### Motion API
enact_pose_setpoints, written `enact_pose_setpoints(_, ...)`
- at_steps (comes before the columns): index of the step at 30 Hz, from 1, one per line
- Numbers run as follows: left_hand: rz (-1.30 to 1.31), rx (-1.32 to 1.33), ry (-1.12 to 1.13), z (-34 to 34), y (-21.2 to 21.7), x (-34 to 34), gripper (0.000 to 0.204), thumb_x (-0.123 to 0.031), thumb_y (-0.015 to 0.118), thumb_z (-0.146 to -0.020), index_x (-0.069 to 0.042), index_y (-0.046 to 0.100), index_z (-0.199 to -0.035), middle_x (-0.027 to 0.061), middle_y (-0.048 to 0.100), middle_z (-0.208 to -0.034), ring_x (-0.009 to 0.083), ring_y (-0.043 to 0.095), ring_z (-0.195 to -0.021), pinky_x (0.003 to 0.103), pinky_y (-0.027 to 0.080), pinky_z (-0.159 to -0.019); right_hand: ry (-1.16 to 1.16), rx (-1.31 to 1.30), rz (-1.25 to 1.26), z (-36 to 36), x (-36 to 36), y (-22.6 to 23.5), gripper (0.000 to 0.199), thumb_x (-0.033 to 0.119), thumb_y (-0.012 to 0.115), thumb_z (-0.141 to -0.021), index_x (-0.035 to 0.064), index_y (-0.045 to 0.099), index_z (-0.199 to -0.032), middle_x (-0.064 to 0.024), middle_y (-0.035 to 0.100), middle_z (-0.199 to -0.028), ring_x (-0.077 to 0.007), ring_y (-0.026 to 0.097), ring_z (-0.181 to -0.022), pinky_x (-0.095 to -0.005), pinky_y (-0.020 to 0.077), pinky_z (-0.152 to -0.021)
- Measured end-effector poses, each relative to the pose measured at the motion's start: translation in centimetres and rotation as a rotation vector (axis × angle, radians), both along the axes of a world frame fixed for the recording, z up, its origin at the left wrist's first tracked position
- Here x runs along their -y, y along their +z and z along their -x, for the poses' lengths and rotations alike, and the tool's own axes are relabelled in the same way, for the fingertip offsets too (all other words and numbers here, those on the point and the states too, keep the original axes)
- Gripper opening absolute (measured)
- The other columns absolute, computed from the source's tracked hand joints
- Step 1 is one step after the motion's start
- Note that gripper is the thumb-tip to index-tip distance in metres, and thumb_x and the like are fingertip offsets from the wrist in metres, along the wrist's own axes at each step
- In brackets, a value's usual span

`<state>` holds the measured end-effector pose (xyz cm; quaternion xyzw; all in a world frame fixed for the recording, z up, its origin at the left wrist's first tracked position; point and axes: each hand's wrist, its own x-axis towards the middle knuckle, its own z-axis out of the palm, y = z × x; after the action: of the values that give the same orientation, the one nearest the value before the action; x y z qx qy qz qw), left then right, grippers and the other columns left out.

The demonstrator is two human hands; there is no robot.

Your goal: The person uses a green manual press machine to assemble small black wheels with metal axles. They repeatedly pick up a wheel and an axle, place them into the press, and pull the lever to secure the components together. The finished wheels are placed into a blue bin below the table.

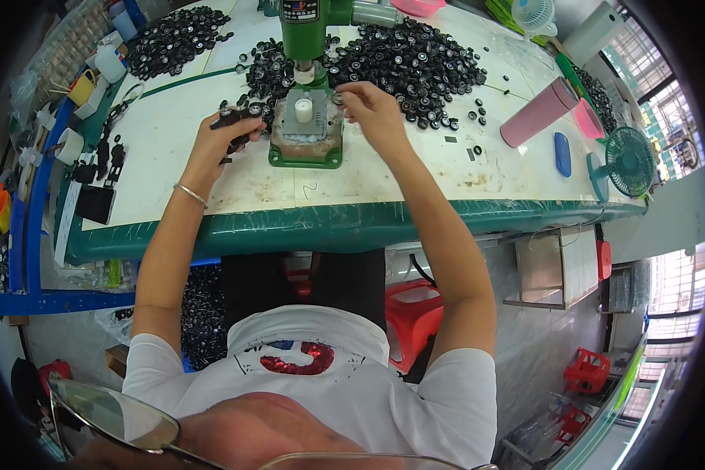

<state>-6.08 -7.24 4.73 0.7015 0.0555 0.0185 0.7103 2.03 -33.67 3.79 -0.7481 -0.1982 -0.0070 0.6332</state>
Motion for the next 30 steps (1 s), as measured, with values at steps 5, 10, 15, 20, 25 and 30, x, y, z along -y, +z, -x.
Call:
enact_pose_setpoints(5,0.194,0.017,-0.044,-1.1,0.9,2.2,0.016,-0.013,0.078,-0.074,-0.002,0.068,-0.083,0.0028,0.065,-0.073,0.0094,0.056,-0.063,0.022,0.040,-0.059,0.064,0.039,0.108,1.2,-4.0,1.4,0.020,0.012,0.058,-0.091,0.0024,0.067,-0.105,-0.0046,0.066,-0.083,-0.0084,0.058,-0.070,-0.0240,0.0481,-0.065)
enact_pose_setpoints(10,0.269,0.012,-0.053,-2.1,0.6,2.8,0.017,-0.013,0.078,-0.074,-0.003,0.068,-0.084,0.0020,0.064,-0.074,0.0097,0.057,-0.068,0.023,0.042,-0.061,-0.035,0.260,0.268,2.0,-4.7,1.4,0.016,0.011,0.058,-0.090,0.0015,0.066,-0.101,-0.0081,0.065,-0.079,-0.0114,0.057,-0.066,-0.0275,0.0460,-0.062)
enact_pose_setpoints(15,0.270,0.084,-0.080,-2.7,1.2,3.8,0.021,-0.015,0.077,-0.077,-0.002,0.071,-0.092,0.0016,0.064,-0.073,0.0083,0.054,-0.065,0.022,0.037,-0.055,-0.095,0.374,0.187,2.3,-5.5,-0.2,0.017,0.012,0.056,-0.092,0.0015,0.065,-0.103,-0.0066,0.060,-0.074,-0.0106,0.052,-0.060,-0.0266,0.0427,-0.056)
enact_pose_setpoints(20,0.198,0.120,-0.127,-3.0,1.9,4.5,0.019,-0.014,0.077,-0.076,-0.003,0.071,-0.090,0.0019,0.065,-0.072,0.0083,0.055,-0.066,0.023,0.041,-0.061,0.013,-0.148,-0.122,2.0,-4.5,1.1,0.023,0.018,0.054,-0.096,0.0052,0.064,-0.113,0.0025,0.053,-0.070,-0.0044,0.044,-0.055,-0.0198,0.0335,-0.049)
enact_pose_setpoints(25,0.097,0.144,-0.116,-4.2,1.0,5.1,0.017,-0.013,0.076,-0.075,-0.004,0.071,-0.088,0.0021,0.066,-0.075,0.0089,0.057,-0.069,0.024,0.043,-0.068,-0.137,-0.123,-0.231,-0.1,-1.2,4.4,0.030,0.023,0.055,-0.096,0.0043,0.061,-0.119,0.0038,0.051,-0.069,-0.0037,0.042,-0.051,-0.0186,0.0306,-0.044)
enact_pose_setpoints(30,0.198,0.143,-0.068,-4.3,1.1,5.2,0.017,-0.011,0.076,-0.076,-0.004,0.071,-0.090,0.0024,0.067,-0.082,0.0087,0.058,-0.074,0.024,0.045,-0.073,-0.189,0.066,-0.147,-3.8,2.1,10.9,0.035,0.030,0.047,-0.097,0.0046,0.060,-0.117,0.0002,0.054,-0.078,-0.0071,0.047,-0.059,-0.0211,0.0362,-0.050)
